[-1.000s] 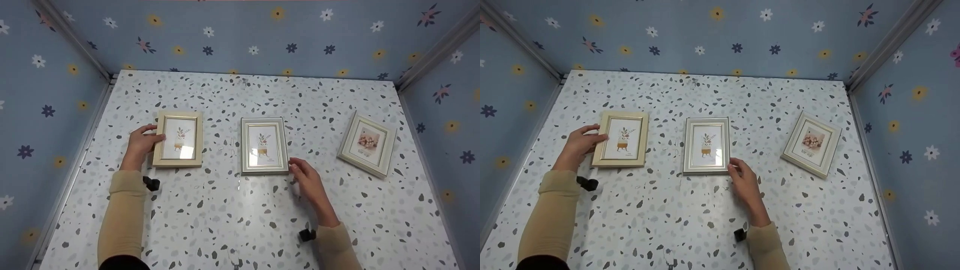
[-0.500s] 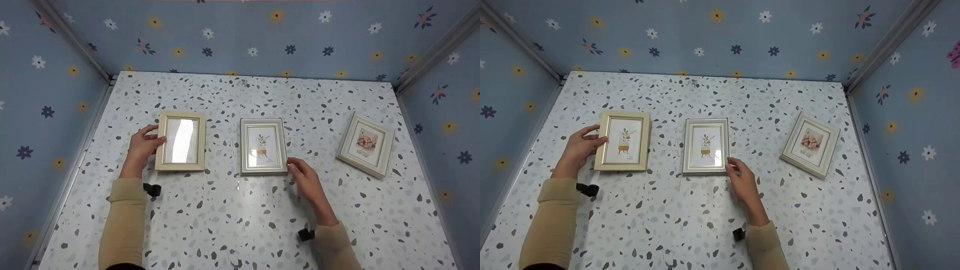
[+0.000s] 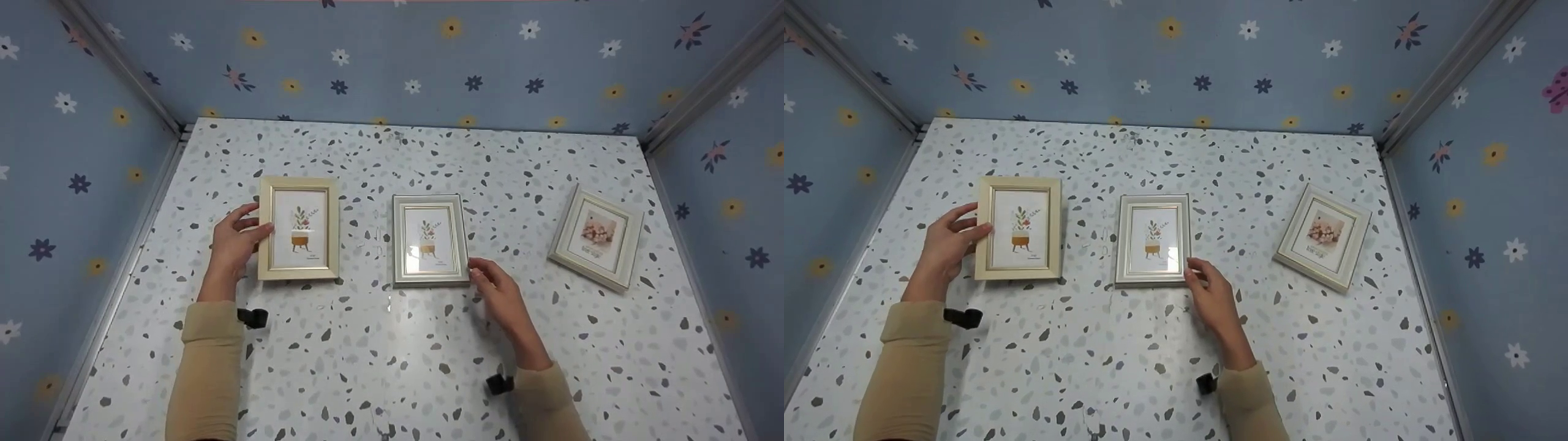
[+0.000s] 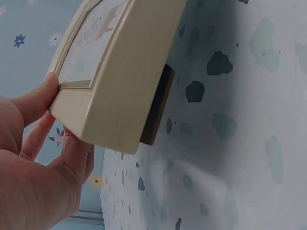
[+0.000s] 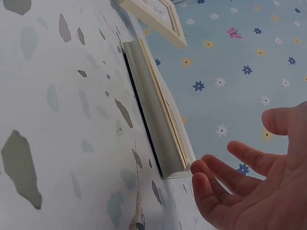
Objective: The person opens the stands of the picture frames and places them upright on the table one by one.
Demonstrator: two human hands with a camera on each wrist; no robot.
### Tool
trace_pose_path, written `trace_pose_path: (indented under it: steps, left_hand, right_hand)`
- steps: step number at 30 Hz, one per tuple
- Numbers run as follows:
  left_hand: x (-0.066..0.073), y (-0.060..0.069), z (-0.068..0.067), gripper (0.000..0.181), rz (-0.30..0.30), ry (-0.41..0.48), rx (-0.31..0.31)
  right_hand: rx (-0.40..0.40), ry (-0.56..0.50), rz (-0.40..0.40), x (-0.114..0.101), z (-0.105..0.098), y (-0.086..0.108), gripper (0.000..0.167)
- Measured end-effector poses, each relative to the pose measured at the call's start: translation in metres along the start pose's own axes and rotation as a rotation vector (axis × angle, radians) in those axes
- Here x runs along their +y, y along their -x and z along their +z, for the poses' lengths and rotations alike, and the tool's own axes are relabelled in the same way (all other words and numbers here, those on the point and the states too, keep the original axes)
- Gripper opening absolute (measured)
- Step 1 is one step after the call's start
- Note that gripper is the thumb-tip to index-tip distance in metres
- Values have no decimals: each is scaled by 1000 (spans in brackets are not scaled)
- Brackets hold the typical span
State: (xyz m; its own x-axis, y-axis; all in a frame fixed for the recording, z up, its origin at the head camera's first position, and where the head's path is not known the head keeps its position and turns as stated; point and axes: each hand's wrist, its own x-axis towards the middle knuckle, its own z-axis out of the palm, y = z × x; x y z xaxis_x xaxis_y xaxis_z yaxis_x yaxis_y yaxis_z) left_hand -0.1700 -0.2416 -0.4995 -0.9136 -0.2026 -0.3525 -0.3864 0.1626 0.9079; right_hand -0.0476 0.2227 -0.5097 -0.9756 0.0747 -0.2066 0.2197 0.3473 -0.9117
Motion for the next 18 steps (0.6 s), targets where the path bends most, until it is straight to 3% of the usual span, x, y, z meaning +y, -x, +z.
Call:
trace_pose_path:
  steps: [6,18]
  left_hand:
    - [4,5,6,67,45,81,8]
    - [2,17,30,65,112,210,-91]
  right_hand:
    - [-6,4,-4,1,0,0,41]
    - [-9,22,-21,-2,4,0,43]
